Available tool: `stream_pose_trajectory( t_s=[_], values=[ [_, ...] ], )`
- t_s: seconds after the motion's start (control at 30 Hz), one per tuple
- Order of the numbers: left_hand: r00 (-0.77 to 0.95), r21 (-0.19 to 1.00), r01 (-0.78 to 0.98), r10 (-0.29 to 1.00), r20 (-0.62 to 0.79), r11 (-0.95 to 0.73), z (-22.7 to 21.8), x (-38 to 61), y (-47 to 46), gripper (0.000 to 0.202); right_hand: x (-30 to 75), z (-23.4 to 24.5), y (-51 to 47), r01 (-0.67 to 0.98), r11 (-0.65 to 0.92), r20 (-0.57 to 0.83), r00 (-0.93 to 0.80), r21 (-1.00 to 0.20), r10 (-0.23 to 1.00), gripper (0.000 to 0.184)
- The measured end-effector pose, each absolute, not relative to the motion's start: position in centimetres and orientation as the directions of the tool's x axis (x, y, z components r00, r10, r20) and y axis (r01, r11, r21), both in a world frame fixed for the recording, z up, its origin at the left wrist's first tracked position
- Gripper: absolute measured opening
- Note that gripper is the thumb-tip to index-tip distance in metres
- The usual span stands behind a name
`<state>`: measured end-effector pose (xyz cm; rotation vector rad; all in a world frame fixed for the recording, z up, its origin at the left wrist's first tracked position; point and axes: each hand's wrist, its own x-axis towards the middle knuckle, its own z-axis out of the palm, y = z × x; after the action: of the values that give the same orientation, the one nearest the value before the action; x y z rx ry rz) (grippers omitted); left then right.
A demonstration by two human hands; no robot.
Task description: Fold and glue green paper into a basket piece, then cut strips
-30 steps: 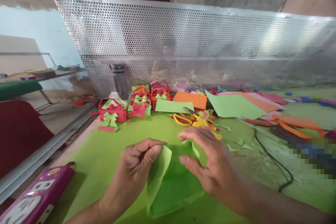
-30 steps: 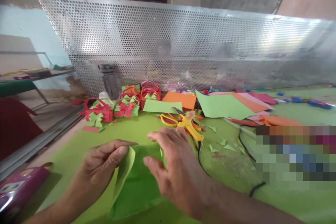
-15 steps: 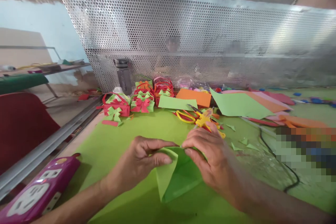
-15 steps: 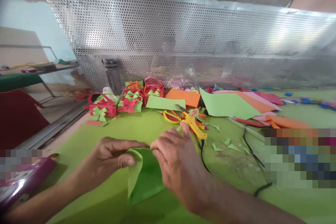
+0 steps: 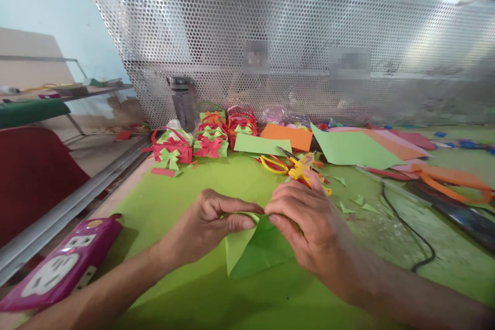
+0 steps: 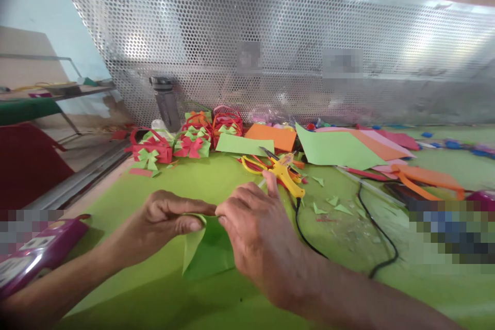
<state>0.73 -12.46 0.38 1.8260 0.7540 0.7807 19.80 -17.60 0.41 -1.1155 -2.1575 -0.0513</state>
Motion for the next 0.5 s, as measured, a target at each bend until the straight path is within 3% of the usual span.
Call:
stream_pose_trajectory(
  t_s=[0.5],
  values=[
    [0.574, 0.892, 0.121, 0.764, 0.295, -0.435, 0.61, 0.94, -13.04, 0.015, 19.74, 0.58, -17.85, 0.716, 0.638, 0.613, -0.376, -0.283, 0.695, 0.013]
  ],
)
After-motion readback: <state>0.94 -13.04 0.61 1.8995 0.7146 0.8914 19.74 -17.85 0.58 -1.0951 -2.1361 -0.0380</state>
